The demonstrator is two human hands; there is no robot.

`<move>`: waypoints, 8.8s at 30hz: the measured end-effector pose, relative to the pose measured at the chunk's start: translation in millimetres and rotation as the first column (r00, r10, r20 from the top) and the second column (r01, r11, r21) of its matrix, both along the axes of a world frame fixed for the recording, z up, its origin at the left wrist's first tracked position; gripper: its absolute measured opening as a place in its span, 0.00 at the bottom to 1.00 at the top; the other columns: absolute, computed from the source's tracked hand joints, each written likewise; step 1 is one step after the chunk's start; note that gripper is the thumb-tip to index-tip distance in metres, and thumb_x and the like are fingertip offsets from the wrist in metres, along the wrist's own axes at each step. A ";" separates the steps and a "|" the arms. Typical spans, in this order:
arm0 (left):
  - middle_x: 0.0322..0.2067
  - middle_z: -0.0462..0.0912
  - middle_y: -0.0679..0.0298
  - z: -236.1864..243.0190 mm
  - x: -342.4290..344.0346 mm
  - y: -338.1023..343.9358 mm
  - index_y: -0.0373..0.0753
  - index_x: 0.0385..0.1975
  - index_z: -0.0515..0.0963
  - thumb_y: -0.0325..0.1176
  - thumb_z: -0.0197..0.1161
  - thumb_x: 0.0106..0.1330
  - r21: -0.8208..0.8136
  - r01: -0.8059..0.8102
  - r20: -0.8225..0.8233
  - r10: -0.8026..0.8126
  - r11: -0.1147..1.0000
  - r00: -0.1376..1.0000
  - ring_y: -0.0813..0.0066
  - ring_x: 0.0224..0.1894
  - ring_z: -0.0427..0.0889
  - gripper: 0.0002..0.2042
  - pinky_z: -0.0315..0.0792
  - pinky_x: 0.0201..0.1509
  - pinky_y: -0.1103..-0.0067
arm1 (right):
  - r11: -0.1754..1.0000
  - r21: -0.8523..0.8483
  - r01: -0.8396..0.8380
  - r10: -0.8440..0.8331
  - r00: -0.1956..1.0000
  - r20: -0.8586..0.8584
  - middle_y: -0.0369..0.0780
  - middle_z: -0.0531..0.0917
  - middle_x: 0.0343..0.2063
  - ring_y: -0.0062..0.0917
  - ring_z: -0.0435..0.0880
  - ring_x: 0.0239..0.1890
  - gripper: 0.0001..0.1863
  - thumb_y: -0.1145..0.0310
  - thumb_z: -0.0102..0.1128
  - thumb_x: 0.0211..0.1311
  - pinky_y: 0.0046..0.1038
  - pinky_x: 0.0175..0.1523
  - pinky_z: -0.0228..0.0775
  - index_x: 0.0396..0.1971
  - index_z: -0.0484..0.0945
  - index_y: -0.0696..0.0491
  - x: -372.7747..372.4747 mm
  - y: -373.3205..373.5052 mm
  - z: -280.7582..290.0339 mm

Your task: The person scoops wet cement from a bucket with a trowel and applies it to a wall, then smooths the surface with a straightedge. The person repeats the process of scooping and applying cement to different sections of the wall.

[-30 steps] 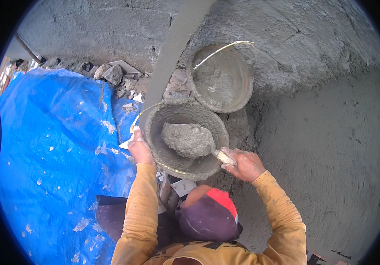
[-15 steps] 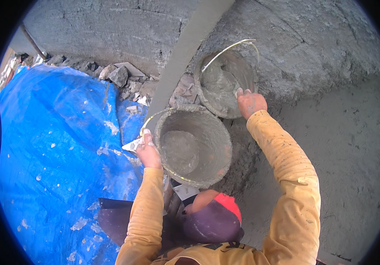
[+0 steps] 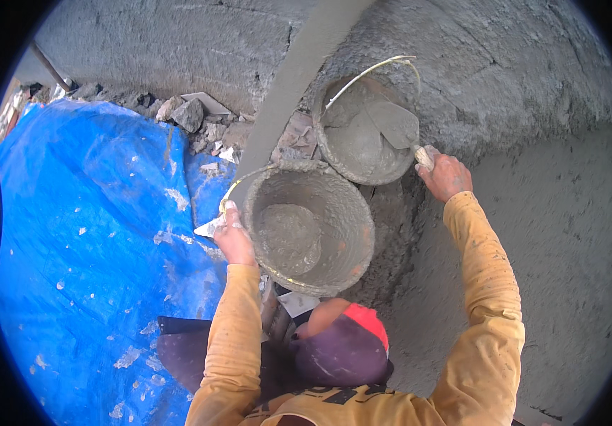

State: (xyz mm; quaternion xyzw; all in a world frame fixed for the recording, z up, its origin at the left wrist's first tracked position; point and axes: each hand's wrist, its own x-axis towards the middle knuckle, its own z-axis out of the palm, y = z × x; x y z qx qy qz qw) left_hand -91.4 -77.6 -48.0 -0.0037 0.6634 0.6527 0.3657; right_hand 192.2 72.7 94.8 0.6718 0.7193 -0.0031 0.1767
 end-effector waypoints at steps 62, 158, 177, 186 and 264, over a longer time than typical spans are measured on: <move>0.16 0.69 0.73 -15.3 -9.7 4.6 0.34 0.29 0.76 0.37 0.58 0.63 0.074 0.029 -0.012 -0.028 0.997 1.000 0.86 0.16 0.62 0.11 0.55 0.18 0.83 | 0.806 -0.537 0.249 -0.582 0.166 -0.796 0.36 0.76 0.20 0.17 0.72 0.16 0.26 0.58 0.59 0.56 0.19 0.20 0.65 0.51 0.70 0.57 -36.5 -22.4 -109.9; 0.22 0.76 0.65 -6.0 -12.5 -20.7 0.28 0.29 0.76 0.38 0.57 0.64 -0.049 0.203 -0.101 -0.207 0.978 0.973 0.80 0.24 0.69 0.15 0.64 0.28 0.79 | 0.551 -0.525 -0.648 0.609 0.743 -0.278 0.45 0.81 0.26 0.37 0.81 0.32 0.15 0.64 0.55 0.53 0.37 0.36 0.72 0.40 0.74 0.55 -70.8 -141.1 -13.2; 0.30 0.80 0.54 -14.0 -39.2 -37.7 0.26 0.35 0.77 0.46 0.55 0.63 -0.306 0.413 -0.083 -0.456 0.858 0.886 0.67 0.35 0.76 0.22 0.67 0.43 0.74 | 0.655 -0.505 -0.562 0.539 0.816 -0.208 0.44 0.81 0.34 0.38 0.81 0.33 0.19 0.65 0.49 0.57 0.37 0.36 0.72 0.48 0.72 0.53 -63.7 -133.0 -39.8; 0.21 0.77 0.55 -22.2 -2.5 -67.0 0.22 0.29 0.75 0.52 0.51 0.64 -0.434 0.306 0.023 -0.329 0.848 0.944 0.72 0.24 0.69 0.28 0.66 0.31 0.72 | 0.800 -0.546 -0.248 0.057 0.938 -0.343 0.44 0.79 0.42 0.40 0.77 0.46 0.28 0.55 0.56 0.55 0.38 0.51 0.68 0.55 0.67 0.47 -58.0 -134.6 -32.6; 0.56 0.67 0.53 611.5 26.5 24.2 0.29 0.56 0.61 0.52 0.41 0.68 -0.020 -0.448 0.189 0.444 0.894 0.876 0.61 0.57 0.67 0.29 0.61 0.62 0.70 | 0.675 0.087 -0.733 0.715 0.678 0.171 0.42 0.83 0.30 0.31 0.83 0.37 0.06 0.70 0.57 0.49 0.31 0.40 0.76 0.27 0.82 0.52 -79.3 327.3 628.4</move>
